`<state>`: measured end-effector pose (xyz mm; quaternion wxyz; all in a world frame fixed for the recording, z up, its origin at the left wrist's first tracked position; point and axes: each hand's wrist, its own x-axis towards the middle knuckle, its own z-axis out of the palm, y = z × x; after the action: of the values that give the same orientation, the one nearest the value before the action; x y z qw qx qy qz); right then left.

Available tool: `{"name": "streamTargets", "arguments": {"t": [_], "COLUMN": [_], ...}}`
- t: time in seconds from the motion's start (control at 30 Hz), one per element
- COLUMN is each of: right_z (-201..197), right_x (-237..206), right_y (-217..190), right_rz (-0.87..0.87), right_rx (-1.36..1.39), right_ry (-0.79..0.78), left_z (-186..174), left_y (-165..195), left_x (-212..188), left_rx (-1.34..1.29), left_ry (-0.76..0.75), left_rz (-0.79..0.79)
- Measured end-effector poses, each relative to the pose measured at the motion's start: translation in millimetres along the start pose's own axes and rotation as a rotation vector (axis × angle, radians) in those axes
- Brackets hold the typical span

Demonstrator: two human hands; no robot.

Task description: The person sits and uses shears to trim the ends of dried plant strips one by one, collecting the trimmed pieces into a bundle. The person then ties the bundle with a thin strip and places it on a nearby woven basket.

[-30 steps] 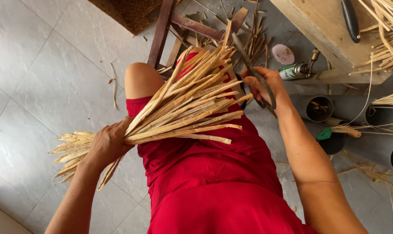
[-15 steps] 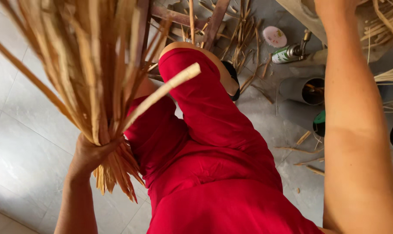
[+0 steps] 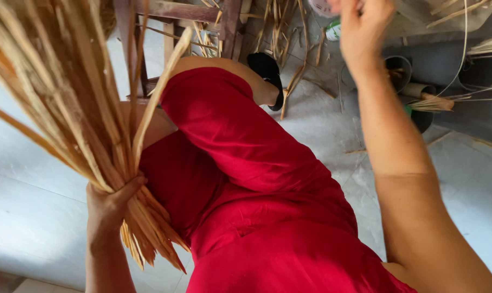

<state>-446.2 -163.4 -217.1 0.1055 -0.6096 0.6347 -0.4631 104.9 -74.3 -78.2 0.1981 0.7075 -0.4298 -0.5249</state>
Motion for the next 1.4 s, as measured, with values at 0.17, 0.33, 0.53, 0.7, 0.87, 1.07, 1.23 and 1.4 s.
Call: {"name": "streamTargets", "arguments": {"t": [0.17,0.33,0.53,0.7,0.87,1.07,1.23,1.4], "right_z": [57.5,99.1,131.4,150.0,152.7,135.7,103.8,70.1], "right_x": [-89.2,-134.6,-124.1,-106.5,-116.8,-123.2,-124.6,-126.8], "right_y": [68.9,118.4,134.7,144.6,163.4,173.4,133.2,74.4], "right_rz": [0.676,0.650,0.771,0.890,0.737,0.956,1.216,1.200], "right_rx": [0.404,-0.090,-0.197,-0.315,-0.452,0.106,0.802,1.021], "right_ry": [-0.100,-0.384,-0.555,-0.674,-0.576,-0.212,-0.029,-0.197], "left_z": [-2.1,-5.1,-9.3,-7.2,-5.9,0.5,6.3,15.0], "left_y": [-11.9,-24.7,-28.7,-23.4,-18.4,-12.4,-14.0,-23.2], "left_x": [4.4,9.5,13.4,15.0,20.9,19.3,25.6,37.5], "left_rx": [0.025,0.043,-0.012,-0.029,-0.035,-0.102,-0.100,-0.141], "left_ry": [0.009,-0.005,-0.003,0.037,0.022,0.039,-0.004,-0.001], "left_rz": [-0.041,-0.102,-0.184,-0.319,-0.331,-0.316,-0.210,-0.171]}}
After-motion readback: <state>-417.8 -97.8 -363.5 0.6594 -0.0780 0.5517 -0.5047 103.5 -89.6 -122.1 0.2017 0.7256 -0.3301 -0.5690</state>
